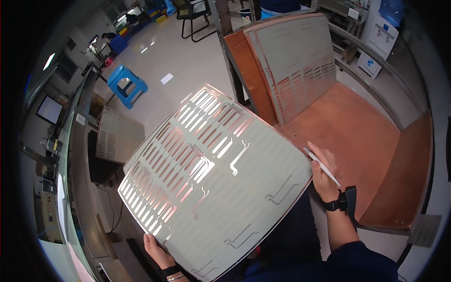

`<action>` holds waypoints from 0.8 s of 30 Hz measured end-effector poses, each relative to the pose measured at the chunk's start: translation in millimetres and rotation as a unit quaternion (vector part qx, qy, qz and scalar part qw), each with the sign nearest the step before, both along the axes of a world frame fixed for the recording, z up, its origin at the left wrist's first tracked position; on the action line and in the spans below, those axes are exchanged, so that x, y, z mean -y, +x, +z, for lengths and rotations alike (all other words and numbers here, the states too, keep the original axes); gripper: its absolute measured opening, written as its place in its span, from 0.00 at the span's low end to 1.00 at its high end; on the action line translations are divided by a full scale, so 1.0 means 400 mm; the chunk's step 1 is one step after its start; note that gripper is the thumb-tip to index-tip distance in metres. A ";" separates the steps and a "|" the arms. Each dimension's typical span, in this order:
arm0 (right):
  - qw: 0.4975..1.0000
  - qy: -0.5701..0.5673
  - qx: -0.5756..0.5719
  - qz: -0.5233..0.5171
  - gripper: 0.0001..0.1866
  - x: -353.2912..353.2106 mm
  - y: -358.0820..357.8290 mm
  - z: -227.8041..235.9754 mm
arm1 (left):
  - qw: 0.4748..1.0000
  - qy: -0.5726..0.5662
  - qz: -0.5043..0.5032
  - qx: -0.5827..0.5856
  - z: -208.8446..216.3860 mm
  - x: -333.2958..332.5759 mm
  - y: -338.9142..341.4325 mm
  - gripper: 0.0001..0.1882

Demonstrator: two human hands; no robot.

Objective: Manually marking or inspecting specific patterns on metal sheets using a white marker/pen.

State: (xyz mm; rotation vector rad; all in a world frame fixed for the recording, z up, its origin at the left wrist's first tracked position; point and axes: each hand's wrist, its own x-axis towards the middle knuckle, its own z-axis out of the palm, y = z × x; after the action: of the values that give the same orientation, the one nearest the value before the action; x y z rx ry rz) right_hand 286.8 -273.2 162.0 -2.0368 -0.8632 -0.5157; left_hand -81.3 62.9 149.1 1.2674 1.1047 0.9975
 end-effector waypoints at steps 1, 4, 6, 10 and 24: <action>0.999 0.028 -0.034 0.009 0.16 0.002 -0.006 -0.002 | 1.000 0.003 0.007 -0.005 -0.003 -0.001 -0.002 0.16; 0.994 0.071 -0.079 0.020 0.10 0.002 -0.018 -0.013 | 1.000 0.004 0.009 -0.013 0.003 0.000 0.004 0.16; 0.991 0.043 -0.079 0.100 0.07 0.005 -0.023 -0.020 | 1.000 0.004 0.010 -0.017 0.009 0.002 0.006 0.16; 0.995 -0.005 -0.046 0.087 0.09 0.004 -0.038 -0.010 | 1.000 0.000 0.018 -0.012 0.003 -0.003 -0.002 0.15; 0.958 0.013 -0.100 0.267 0.12 -0.011 -0.106 -0.002 | 1.000 0.005 0.006 -0.019 0.003 -0.004 -0.002 0.16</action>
State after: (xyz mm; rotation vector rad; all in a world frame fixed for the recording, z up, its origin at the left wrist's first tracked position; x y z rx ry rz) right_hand 244.4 -268.7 161.1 -1.6953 -1.2136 -0.0180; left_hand -82.0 64.6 150.3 1.2942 1.1394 0.9926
